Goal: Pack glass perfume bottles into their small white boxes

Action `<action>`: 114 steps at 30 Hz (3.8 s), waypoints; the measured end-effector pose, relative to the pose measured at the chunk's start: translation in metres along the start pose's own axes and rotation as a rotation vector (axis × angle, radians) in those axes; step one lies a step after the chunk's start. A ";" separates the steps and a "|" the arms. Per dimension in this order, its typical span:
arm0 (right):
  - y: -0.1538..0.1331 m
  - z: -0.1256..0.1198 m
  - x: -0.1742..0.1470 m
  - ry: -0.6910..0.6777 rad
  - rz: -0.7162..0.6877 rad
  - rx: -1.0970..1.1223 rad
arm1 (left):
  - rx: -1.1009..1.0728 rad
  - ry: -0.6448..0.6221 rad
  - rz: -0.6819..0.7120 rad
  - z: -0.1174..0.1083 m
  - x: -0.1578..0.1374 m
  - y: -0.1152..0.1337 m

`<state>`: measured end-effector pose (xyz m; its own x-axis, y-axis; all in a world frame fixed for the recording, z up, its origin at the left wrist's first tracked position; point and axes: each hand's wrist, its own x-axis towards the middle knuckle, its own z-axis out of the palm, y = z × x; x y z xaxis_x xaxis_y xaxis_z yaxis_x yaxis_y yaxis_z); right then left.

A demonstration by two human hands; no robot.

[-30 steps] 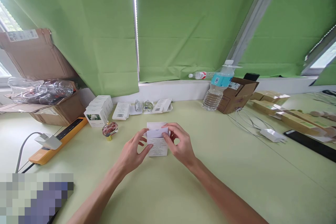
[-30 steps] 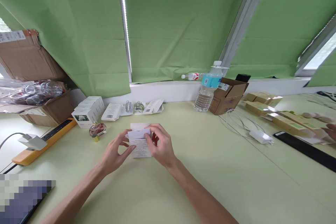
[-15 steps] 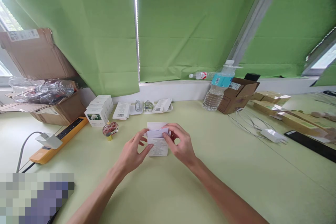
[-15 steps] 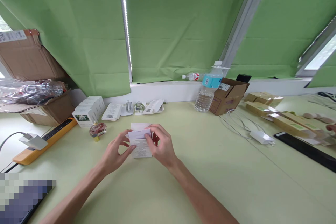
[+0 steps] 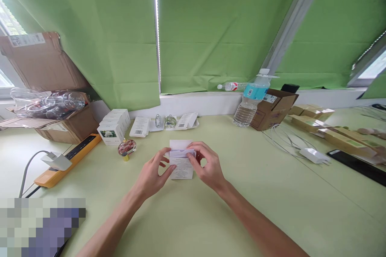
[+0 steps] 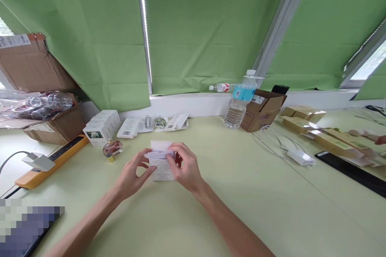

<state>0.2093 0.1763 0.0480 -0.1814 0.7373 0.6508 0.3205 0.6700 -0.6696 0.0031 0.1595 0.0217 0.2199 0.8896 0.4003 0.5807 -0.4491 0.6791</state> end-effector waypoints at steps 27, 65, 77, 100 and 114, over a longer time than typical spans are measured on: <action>0.001 0.001 -0.001 -0.007 -0.005 0.000 | 0.007 0.011 0.010 0.000 0.000 0.001; 0.005 0.001 -0.002 -0.023 -0.043 -0.019 | 0.000 -0.025 -0.016 -0.001 0.001 0.001; 0.005 0.001 -0.001 -0.030 -0.054 -0.033 | 0.001 -0.025 -0.030 -0.001 0.001 -0.001; 0.004 0.001 -0.001 -0.051 -0.099 -0.086 | 0.017 0.000 -0.004 -0.001 0.000 0.001; 0.010 -0.001 -0.004 -0.090 -0.233 -0.195 | 0.049 0.007 -0.007 -0.001 0.000 -0.001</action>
<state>0.2138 0.1796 0.0389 -0.3492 0.5765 0.7387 0.4318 0.7987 -0.4191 0.0017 0.1603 0.0219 0.2101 0.8920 0.4003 0.6199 -0.4382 0.6510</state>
